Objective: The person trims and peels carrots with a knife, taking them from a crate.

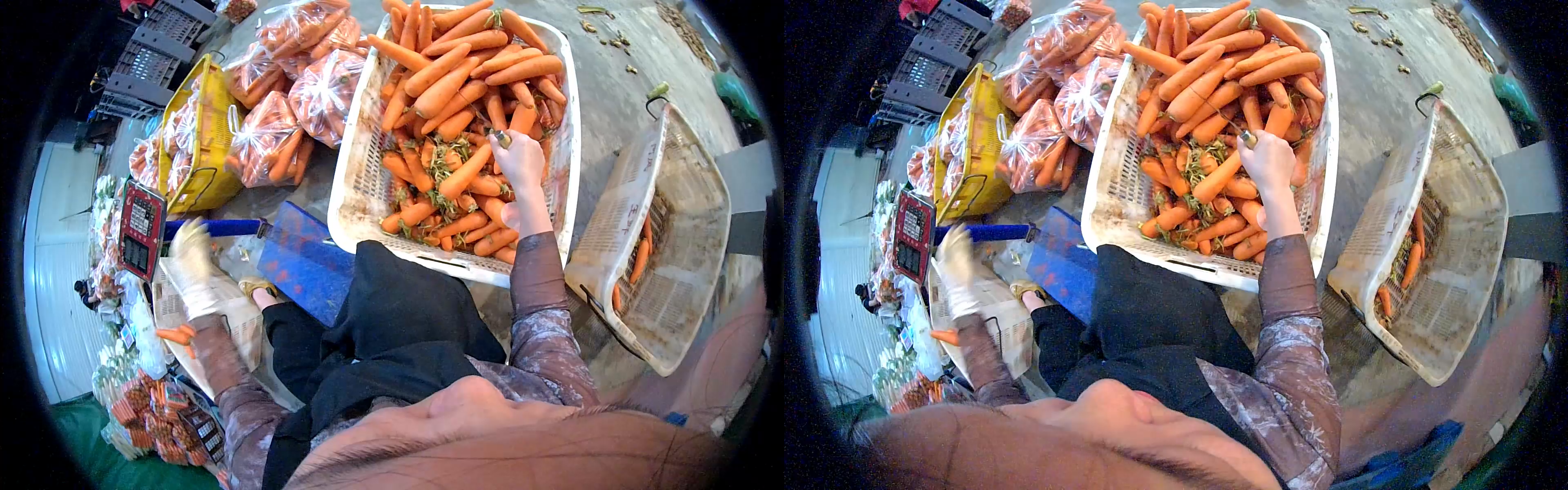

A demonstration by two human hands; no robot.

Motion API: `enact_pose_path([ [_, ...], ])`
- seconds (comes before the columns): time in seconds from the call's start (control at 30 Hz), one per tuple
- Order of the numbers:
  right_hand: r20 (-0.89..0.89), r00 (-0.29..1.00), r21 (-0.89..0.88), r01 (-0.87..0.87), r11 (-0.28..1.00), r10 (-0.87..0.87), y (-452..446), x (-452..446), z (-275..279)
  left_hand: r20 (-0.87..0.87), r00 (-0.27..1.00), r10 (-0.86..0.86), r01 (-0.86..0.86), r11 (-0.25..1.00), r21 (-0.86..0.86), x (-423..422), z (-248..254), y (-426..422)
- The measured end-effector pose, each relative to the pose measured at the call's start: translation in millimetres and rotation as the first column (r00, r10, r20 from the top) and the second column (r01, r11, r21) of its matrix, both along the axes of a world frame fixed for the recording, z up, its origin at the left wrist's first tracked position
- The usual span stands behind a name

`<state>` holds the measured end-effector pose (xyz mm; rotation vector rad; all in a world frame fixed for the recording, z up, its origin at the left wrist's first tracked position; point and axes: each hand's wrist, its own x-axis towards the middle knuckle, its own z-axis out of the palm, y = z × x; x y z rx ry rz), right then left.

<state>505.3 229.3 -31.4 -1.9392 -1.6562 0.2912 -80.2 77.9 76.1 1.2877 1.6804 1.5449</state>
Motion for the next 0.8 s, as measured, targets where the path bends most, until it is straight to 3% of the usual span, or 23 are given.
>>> enact_pose_path([
  [0.03,0.004,1.000,-0.003,0.003,1.000,-0.003,0,0,0,0.243,0.940,-0.239,0.282,0.947,-0.155,71,1,34],
  [0.07,-0.008,1.000,-0.009,0.008,1.000,-0.008,0,0,-1,0.175,0.956,-0.235,0.291,0.835,-0.466,132,-12,66],
  [0.1,-0.017,1.000,-0.014,0.010,1.000,-0.010,-1,0,0,-0.011,0.886,-0.463,0.430,0.831,-0.353,188,-47,74],
  [0.13,-0.008,1.000,-0.015,0.007,1.000,-0.007,-1,0,0,-0.037,0.786,-0.617,0.579,0.757,-0.303,242,-66,82],
  [0.17,0.003,1.000,-0.013,0.003,1.000,-0.003,-1,0,0,-0.761,0.366,-0.536,0.730,0.672,-0.122,269,-95,108],
  [0.23,0.020,1.000,-0.005,0.001,1.000,-0.001,-3,3,-5,-0.890,-0.088,-0.447,0.792,0.510,-0.335,323,-130,138],
  [0.27,0.032,0.999,-0.001,-0.004,1.000,0.004,-3,6,-11,-0.942,0.025,-0.335,0.865,0.479,-0.147,344,-137,147],
  [0.37,0.014,1.000,0.011,0.000,1.000,0.000,-1,7,-2,-0.955,-0.134,-0.264,0.860,0.448,-0.244,380,-187,177],
  [0.43,-0.012,1.000,0.044,0.015,0.999,-0.015,-1,8,3,-0.955,-0.182,-0.236,0.914,0.318,-0.253,394,-186,185],
  [0.47,-0.017,1.000,0.027,0.020,0.999,-0.020,-2,8,5,-0.912,-0.248,-0.326,0.899,0.274,-0.342,398,-183,183],
  [0.5,-0.022,0.999,0.006,0.023,1.000,-0.023,-3,6,6,-0.887,-0.173,-0.429,0.922,0.245,-0.299,397,-188,183],
  [0.57,-0.027,0.999,0.019,0.017,1.000,-0.016,-2,5,8,-0.805,-0.196,-0.559,0.921,0.176,-0.346,395,-147,164],
  [0.6,-0.060,0.998,0.109,0.009,0.994,-0.003,-4,3,10,-0.740,-0.125,-0.661,0.918,0.207,-0.340,394,-159,158],
  [0.63,-0.090,0.996,0.194,0.008,0.981,0.009,-8,1,12,-0.531,0.087,-0.843,0.895,0.300,-0.330,394,-145,142],
  [0.67,-0.146,0.988,0.214,-0.016,0.977,0.048,-11,-1,16,-0.055,0.376,-0.925,0.888,0.376,-0.263,389,-150,128],
  [0.7,-0.146,0.989,0.202,-0.010,0.979,0.040,-15,-3,17,0.442,0.533,-0.721,0.845,0.473,-0.248,386,-154,120],
  [0.73,-0.165,0.978,0.224,-0.086,0.971,0.125,-17,-6,19,0.651,0.561,-0.512,0.753,0.643,-0.143,392,-133,116],
  [0.8,-0.123,0.958,0.248,-0.224,0.943,0.260,-21,-15,18,0.753,0.502,-0.426,0.725,0.681,-0.098,383,-98,109],
])
